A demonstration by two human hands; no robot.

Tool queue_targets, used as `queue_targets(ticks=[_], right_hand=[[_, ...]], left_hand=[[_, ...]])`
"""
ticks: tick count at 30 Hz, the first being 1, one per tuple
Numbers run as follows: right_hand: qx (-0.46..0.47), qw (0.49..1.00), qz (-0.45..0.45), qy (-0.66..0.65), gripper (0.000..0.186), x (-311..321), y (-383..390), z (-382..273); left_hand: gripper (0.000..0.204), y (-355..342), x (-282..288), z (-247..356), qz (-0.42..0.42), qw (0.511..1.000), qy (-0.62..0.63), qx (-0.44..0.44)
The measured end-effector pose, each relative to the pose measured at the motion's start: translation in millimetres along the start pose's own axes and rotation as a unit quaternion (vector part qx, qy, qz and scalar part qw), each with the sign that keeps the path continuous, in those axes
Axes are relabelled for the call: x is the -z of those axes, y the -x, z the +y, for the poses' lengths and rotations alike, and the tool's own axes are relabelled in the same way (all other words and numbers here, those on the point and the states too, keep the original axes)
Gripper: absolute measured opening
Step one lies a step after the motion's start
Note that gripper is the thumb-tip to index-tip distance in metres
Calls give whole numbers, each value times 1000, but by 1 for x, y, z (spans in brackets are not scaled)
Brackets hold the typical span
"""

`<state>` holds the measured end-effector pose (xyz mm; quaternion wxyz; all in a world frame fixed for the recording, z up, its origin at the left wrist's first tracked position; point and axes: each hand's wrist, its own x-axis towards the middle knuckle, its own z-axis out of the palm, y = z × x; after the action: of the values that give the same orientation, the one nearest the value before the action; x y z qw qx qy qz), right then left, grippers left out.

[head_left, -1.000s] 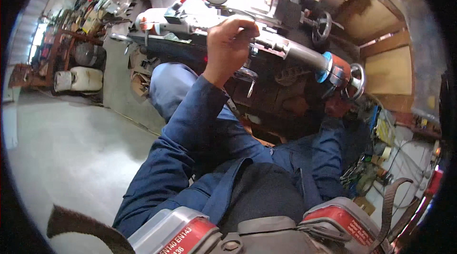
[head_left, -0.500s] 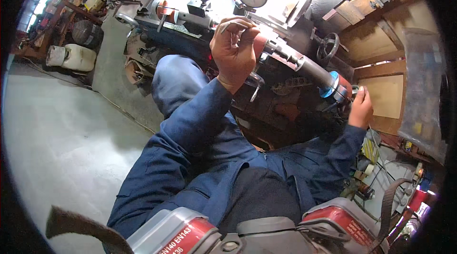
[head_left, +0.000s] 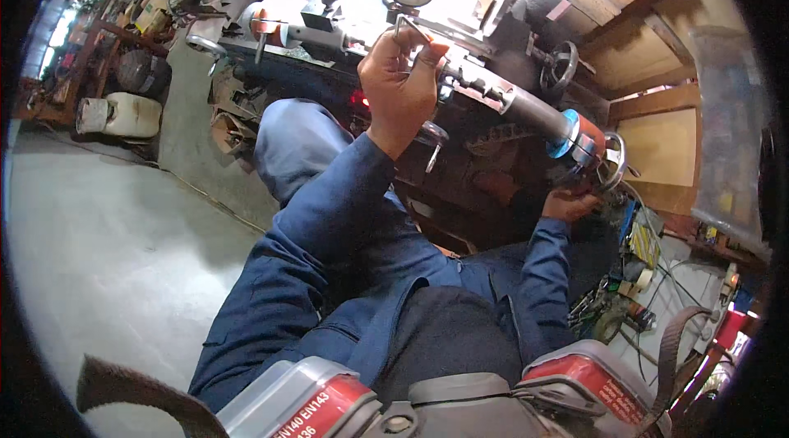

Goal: The person measures a metal shaft using a dial indicator mounted on a stand while it is held in a lathe, turning the lathe chuck by hand and moving the dial indicator across the part.

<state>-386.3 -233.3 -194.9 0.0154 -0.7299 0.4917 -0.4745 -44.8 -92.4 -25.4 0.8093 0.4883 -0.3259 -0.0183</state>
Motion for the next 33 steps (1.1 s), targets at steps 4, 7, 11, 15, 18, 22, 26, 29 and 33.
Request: queue_targets(ticks=[4, 7, 11, 15, 18, 22, 26, 29, 33], right_hand=[[-80, 983, -30, -165, 37, -17, 4, 17], [28, 996, -62, 50, 39, -1, -17, -34], [149, 980, -7, 134, 41, -2, -12, -18], [-23, 996, -60, 65, 39, -7, -6, -10], [-45, 987, -108, 112, 41, -5, -8, -13], [-25, 988, -86, 124, 46, -9, -11, -19], [-22, 996, -64, -52, 44, 4, -9, -21], [-140, 975, -45, -165, 50, 17, -20, -52], [-11, 970, 83, -229, 58, 24, -43, -78]], left_hand=[[12, 2, -1, 1, -36, 997, -72, 1], [13, 1, 0, -3, -60, 984, -155, -65], [12, -2, -6, 2, -72, 977, -185, -81], [10, -9, -3, 5, -150, 960, -205, -120], [10, -19, -1, 7, -210, 952, -197, -104], [13, -29, 6, 3, -278, 929, -217, -110], [37, -21, 3, 8, -232, 957, -162, -64], [36, -12, 2, 5, -204, 940, -215, -168], [28, -10, -1, 13, -166, 917, -262, -253]])
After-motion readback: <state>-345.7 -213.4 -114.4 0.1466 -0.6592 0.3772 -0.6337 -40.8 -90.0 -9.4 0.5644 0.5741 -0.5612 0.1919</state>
